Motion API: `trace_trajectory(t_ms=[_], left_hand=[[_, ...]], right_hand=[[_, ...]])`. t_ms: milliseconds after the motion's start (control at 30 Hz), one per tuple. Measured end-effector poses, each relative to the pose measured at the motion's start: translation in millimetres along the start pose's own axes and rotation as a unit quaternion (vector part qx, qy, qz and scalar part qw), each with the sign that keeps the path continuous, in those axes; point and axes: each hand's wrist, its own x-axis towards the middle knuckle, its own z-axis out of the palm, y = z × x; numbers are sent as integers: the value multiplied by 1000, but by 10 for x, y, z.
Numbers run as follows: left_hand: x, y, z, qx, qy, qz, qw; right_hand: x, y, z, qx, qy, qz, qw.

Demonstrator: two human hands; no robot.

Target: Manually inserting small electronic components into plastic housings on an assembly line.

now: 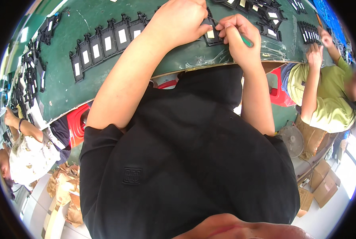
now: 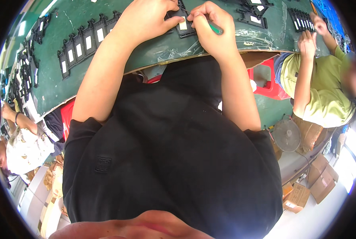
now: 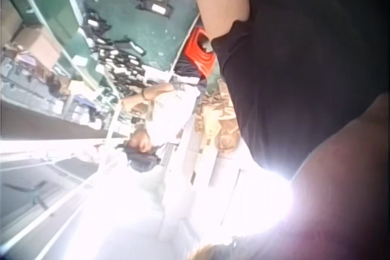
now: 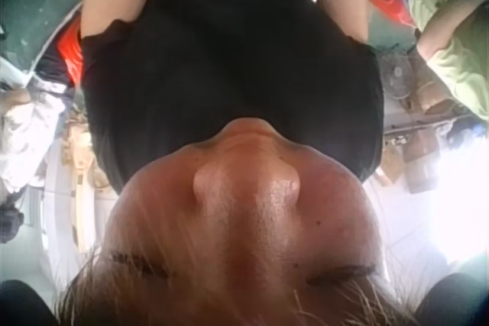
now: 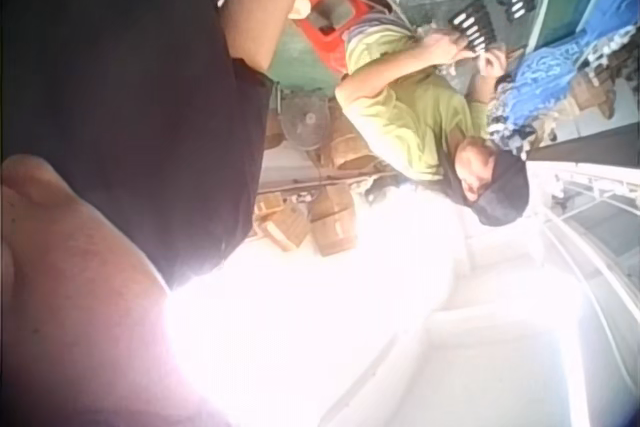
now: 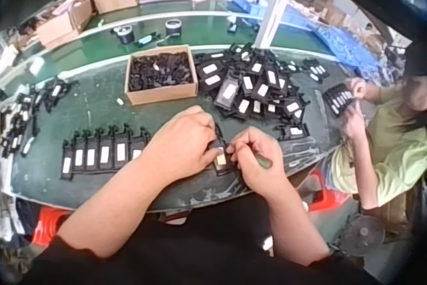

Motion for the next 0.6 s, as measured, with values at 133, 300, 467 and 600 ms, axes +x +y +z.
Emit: trace_trajectory(t_ms=[133,300,467,600], left_hand=[[-5,-18,14,-4,6,9,1000],[0,-17,-9,-8,12,21,1000],[12,21,-85,-27,-18,-8,999],[1,65,-59,-90,14,-67,994]], right_hand=[[58,-39,-15,-16,-19,-11,1000],[81,-106,-41,-85,-48,5,995],[34,107,-84,19,-40,-34,998],[53,125,-115,39,-55,-37,997]])
